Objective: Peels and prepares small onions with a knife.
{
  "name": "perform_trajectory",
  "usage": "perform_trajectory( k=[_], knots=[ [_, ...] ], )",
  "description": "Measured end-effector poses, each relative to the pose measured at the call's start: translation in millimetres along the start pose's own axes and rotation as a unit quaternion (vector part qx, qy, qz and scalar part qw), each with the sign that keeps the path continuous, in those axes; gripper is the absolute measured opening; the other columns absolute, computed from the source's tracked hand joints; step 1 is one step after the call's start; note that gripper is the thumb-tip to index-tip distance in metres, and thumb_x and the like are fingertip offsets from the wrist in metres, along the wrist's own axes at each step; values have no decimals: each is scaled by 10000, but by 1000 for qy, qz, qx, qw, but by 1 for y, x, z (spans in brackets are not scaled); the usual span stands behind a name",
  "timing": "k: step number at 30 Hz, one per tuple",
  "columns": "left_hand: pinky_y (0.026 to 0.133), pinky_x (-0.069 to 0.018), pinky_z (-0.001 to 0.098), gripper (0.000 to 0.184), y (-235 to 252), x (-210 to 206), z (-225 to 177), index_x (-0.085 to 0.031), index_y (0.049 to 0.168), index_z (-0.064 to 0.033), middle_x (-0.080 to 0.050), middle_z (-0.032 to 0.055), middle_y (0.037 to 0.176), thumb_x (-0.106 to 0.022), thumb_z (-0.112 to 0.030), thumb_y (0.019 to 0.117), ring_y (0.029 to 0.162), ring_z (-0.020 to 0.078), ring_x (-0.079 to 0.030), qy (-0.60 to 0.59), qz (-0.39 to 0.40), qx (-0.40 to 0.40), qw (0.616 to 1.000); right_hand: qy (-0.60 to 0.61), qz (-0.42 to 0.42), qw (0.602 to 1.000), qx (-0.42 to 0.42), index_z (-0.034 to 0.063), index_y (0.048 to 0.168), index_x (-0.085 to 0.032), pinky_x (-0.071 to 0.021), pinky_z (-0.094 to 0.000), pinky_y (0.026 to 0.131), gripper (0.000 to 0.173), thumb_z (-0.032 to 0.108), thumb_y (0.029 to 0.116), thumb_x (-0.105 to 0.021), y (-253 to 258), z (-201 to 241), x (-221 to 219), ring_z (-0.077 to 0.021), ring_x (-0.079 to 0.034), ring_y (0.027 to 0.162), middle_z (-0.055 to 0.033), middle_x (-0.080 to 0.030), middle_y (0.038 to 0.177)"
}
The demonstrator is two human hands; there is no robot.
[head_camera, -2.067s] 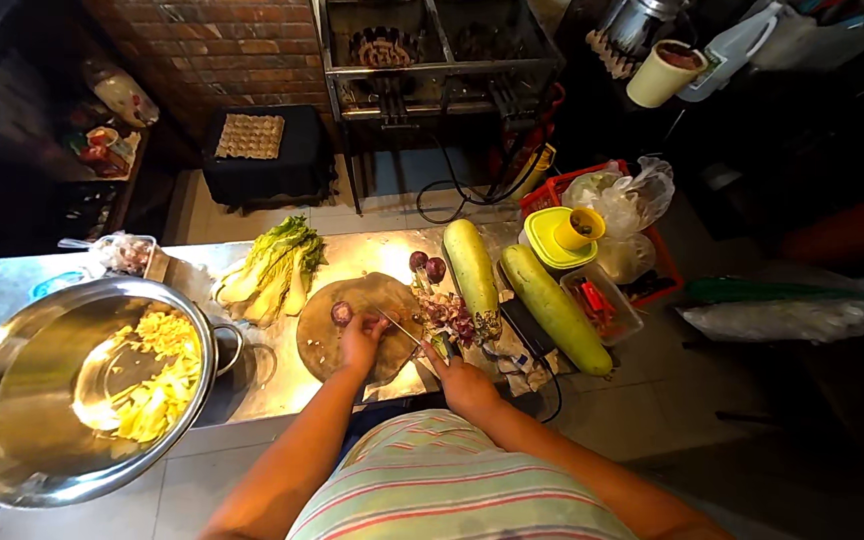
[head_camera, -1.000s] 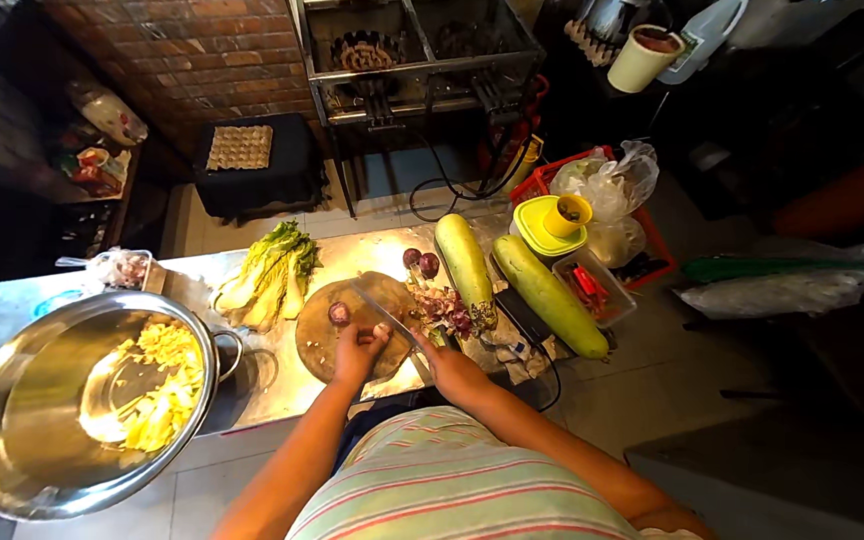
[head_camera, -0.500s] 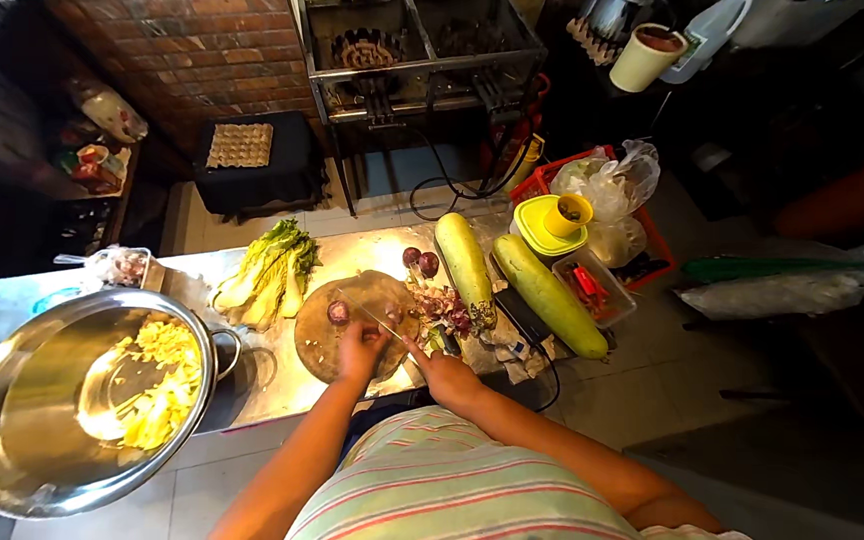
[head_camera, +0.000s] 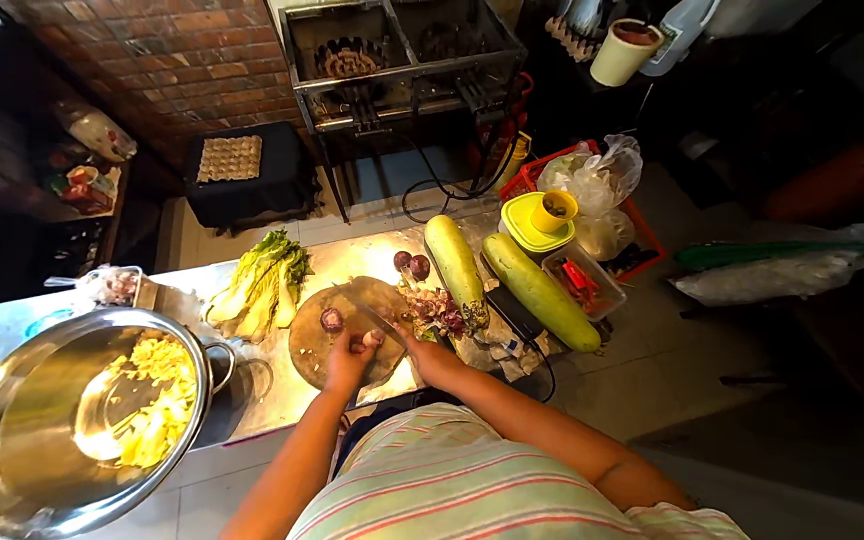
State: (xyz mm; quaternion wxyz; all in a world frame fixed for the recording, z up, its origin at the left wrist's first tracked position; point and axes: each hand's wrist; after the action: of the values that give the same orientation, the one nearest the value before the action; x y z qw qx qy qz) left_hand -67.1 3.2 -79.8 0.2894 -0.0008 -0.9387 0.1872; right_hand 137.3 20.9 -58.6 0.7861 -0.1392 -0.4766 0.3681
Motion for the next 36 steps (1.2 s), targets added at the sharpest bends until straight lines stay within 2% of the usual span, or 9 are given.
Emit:
perform_trajectory(
  k=[4,10,16,20,27,32,36],
  knots=[
    [939,-552,330,467,-6,5,7,-562,1374,14,-669,175,1230,-698,-131,952,1010,191,-686,7,2,-8,1000,-16,-10,1000,-5,283,1667,-55,-522,-593,946,628,162,1110,-320,-5,4,-1,-425,-670,1097,-242,-672,1181],
    [906,-560,338,459,-6,-1,3,-586,1341,-3,-707,139,1143,-723,-206,953,960,176,-697,21,-26,-5,999,-65,-29,997,-10,313,1664,-89,-546,-570,900,669,104,1088,-357,-25,15,4,-425,-675,1064,-249,-650,1193],
    [961,-563,344,400,-2,-3,-7,-590,1319,49,-667,208,1250,-659,-178,997,1042,217,-709,8,-52,-8,999,-111,-3,994,-16,346,1661,-73,-544,-583,869,769,37,1046,-416,-37,20,6,-459,-658,1045,-292,-592,1250],
    [975,-550,336,376,6,-3,-13,-609,1309,40,-674,199,1238,-621,-199,1019,1058,210,-700,21,-49,3,999,-102,12,995,-23,333,1663,-54,-538,-576,888,794,11,1036,-419,-41,21,7,-454,-651,1065,-293,-592,1243],
    [981,-542,331,363,13,-3,-17,-643,1289,18,-691,180,1208,-631,-219,1014,1060,201,-696,40,-41,8,998,-75,38,996,-38,316,1662,9,-529,-586,921,832,-9,1029,-421,-34,22,6,-451,-643,1116,-281,-614,1223],
    [958,-553,339,354,18,-1,-15,-650,1273,4,-706,156,1170,-653,-226,1004,1011,177,-704,13,-28,18,999,-47,30,998,-27,281,1664,10,-532,-591,922,777,5,1047,-373,-16,22,2,-441,-666,1096,-259,-657,1189],
    [966,-545,353,361,16,4,-14,-631,1275,12,-690,163,1185,-684,-170,967,1034,197,-689,22,-3,10,1000,-30,21,999,-19,269,1664,14,-529,-582,936,748,26,1060,-355,-6,17,-3,-436,-668,1096,-256,-663,1174]
  ],
)
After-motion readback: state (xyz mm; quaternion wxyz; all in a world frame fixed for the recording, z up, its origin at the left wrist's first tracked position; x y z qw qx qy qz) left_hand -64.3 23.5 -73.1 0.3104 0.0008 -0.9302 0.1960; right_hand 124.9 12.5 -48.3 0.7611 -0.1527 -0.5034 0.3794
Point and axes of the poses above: each hand's wrist, its own y-axis towards the middle knuckle, its own x-axis out of the back of the hand, z = x × y
